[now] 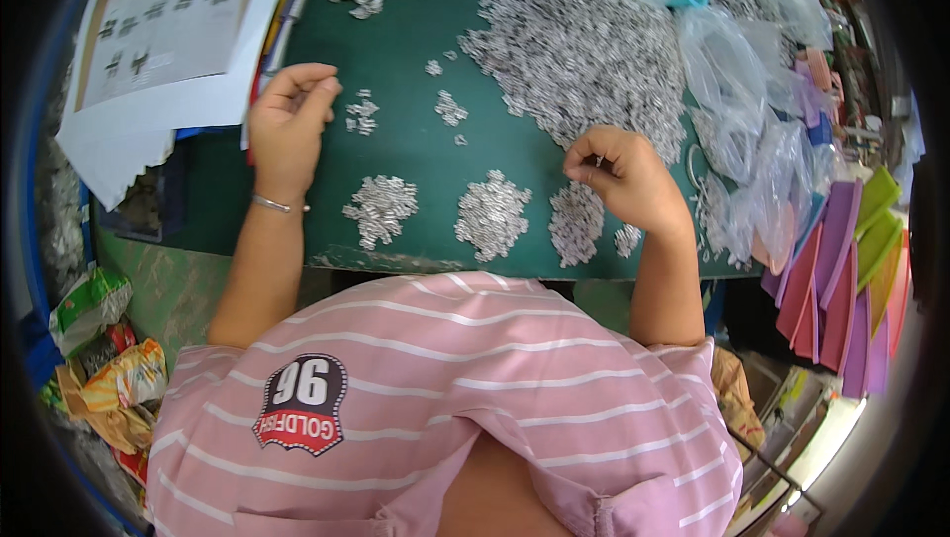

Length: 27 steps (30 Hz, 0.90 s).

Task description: The person sorts through a pile of small metal pieces on a green table, picking them up and organizing them into smaller groups by hand.

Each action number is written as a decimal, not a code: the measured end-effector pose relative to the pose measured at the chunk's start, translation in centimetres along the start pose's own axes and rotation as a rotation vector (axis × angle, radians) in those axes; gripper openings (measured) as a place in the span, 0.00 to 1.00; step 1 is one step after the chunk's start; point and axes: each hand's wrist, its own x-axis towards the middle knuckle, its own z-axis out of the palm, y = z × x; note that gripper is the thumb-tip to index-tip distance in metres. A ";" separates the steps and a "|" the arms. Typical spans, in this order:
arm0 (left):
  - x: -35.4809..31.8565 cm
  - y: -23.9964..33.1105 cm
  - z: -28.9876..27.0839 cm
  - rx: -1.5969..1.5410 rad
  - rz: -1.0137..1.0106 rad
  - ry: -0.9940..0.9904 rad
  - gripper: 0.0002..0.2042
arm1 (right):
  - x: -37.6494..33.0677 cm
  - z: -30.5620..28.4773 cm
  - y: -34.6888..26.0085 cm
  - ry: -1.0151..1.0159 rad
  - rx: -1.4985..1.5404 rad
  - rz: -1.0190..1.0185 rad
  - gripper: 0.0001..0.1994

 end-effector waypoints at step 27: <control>-0.1 0.9 0.5 0.006 0.015 0.005 0.06 | 6.8 5.3 -2.1 0.260 -0.233 -0.436 0.12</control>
